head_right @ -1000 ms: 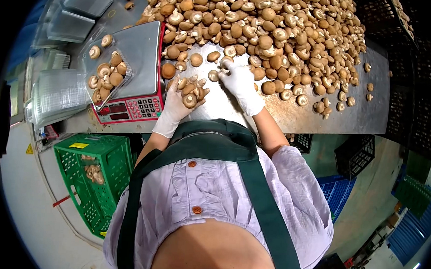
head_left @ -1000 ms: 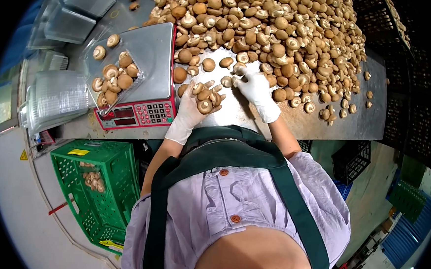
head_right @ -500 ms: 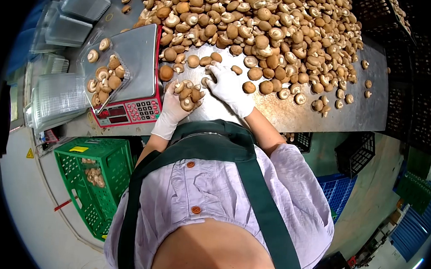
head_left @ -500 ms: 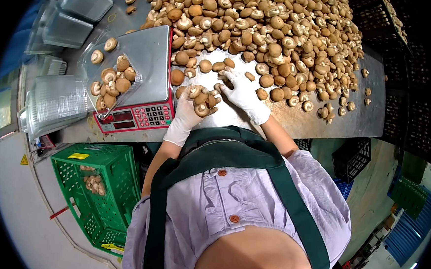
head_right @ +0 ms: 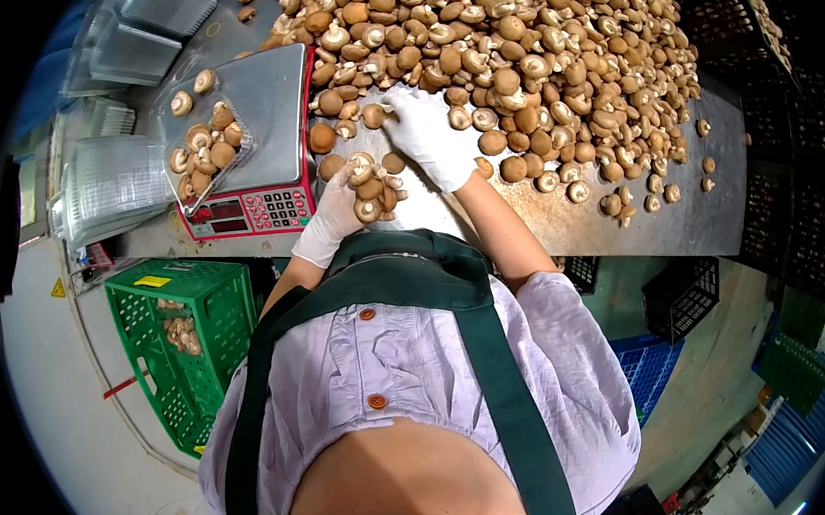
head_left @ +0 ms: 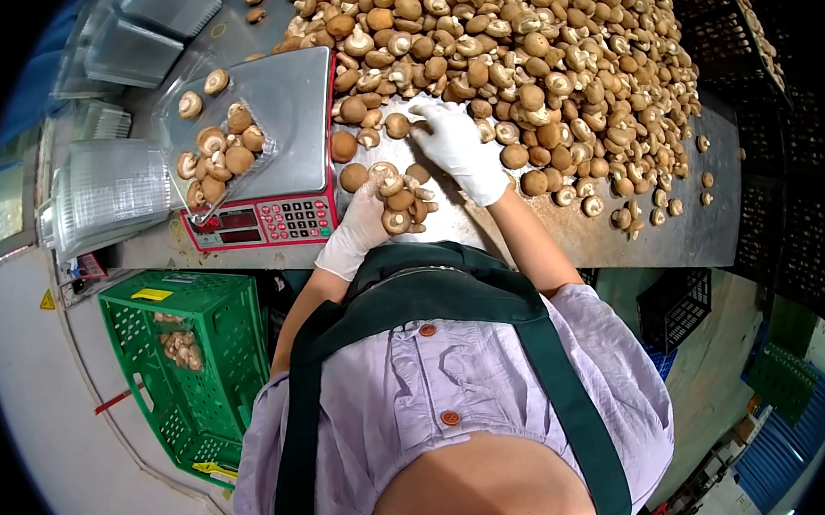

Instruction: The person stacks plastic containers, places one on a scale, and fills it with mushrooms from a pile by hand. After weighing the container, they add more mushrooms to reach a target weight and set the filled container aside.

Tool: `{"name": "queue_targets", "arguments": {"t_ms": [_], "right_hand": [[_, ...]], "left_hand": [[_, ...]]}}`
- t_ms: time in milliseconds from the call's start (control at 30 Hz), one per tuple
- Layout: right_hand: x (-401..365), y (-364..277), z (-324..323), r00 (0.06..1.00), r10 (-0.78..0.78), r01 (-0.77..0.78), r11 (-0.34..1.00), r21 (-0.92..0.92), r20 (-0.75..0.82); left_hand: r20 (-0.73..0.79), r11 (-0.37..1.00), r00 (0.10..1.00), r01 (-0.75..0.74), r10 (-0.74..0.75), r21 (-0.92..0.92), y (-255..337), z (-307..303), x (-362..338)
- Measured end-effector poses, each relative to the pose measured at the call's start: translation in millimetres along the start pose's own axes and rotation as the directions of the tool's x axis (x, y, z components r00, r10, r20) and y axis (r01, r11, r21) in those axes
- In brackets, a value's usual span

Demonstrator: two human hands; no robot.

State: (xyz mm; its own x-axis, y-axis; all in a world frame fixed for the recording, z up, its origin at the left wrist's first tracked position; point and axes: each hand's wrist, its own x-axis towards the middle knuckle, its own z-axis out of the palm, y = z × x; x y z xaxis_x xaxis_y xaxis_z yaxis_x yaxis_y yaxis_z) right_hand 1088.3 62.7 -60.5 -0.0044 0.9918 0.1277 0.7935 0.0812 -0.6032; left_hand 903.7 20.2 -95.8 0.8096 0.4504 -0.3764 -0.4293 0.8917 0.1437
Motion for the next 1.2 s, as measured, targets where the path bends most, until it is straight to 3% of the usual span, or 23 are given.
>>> {"name": "queue_targets", "arguments": {"t_ms": [67,167,267,333,400,467,500,600,767,867,1000,1100,1200], "right_hand": [[9.9,1.8,22.7,0.984,-0.176,0.177,0.976,-0.124,0.019],[20.1,-14.0,44.0,0.978,-0.141,0.181,0.935,-0.306,0.151],[23.5,-19.4,65.8,0.995,-0.088,0.098,0.972,-0.212,0.053],[20.4,-17.5,73.1,0.987,-0.159,0.159,0.969,-0.190,0.017],[16.8,-19.7,67.8,0.988,-0.127,0.138,0.982,-0.132,0.086],[15.2,-16.4,66.1,0.974,-0.195,0.203,0.977,-0.061,0.111],[16.9,-17.5,61.2,0.974,-0.132,0.150,0.985,-0.087,0.187],[20.9,-23.5,55.6,0.969,-0.105,0.119,0.992,-0.047,0.225],[24.5,-11.0,59.9,0.983,-0.139,0.139,0.990,0.007,0.116],[29.2,-6.9,48.1,0.981,-0.018,0.015,1.000,0.013,0.194],[28.3,-12.6,46.4,0.965,-0.193,0.188,0.981,0.043,0.179],[31.6,-28.5,45.1,0.912,-0.124,0.135,0.991,-0.001,0.391],[35.4,-30.8,48.9,0.917,-0.083,0.087,0.996,0.006,0.390]], "left_hand": [[0.017,1.000,1.000,-0.005,0.005,0.011,-1.8,-2.0,1.5],[0.041,0.999,0.999,-0.009,0.007,0.049,0.9,-1.5,0.3],[0.057,1.000,0.998,-0.008,0.007,0.012,1.9,0.4,-2.9],[0.050,1.000,0.999,0.003,-0.005,0.028,1.8,-3.3,-2.1],[0.080,0.999,0.996,0.022,-0.026,0.048,0.9,-8.6,-0.6],[0.090,0.998,0.995,0.026,-0.032,0.058,-0.3,-14.1,0.5],[0.101,0.997,0.994,0.028,-0.035,0.067,0.0,-15.6,1.0],[0.071,1.000,0.997,0.020,-0.021,0.006,-0.5,-15.3,-0.2],[0.068,1.000,0.998,0.014,-0.015,0.019,5.4,0.0,-3.0],[0.092,1.000,0.995,-0.030,0.030,-0.001,5.7,2.4,-4.0],[0.079,0.998,0.997,-0.007,0.012,-0.069,6.7,-1.5,-1.8],[0.080,0.998,0.997,0.028,-0.023,-0.062,7.1,-8.4,-0.8],[0.128,0.997,0.992,0.018,-0.009,-0.069,7.2,-16.1,-1.3]]}}
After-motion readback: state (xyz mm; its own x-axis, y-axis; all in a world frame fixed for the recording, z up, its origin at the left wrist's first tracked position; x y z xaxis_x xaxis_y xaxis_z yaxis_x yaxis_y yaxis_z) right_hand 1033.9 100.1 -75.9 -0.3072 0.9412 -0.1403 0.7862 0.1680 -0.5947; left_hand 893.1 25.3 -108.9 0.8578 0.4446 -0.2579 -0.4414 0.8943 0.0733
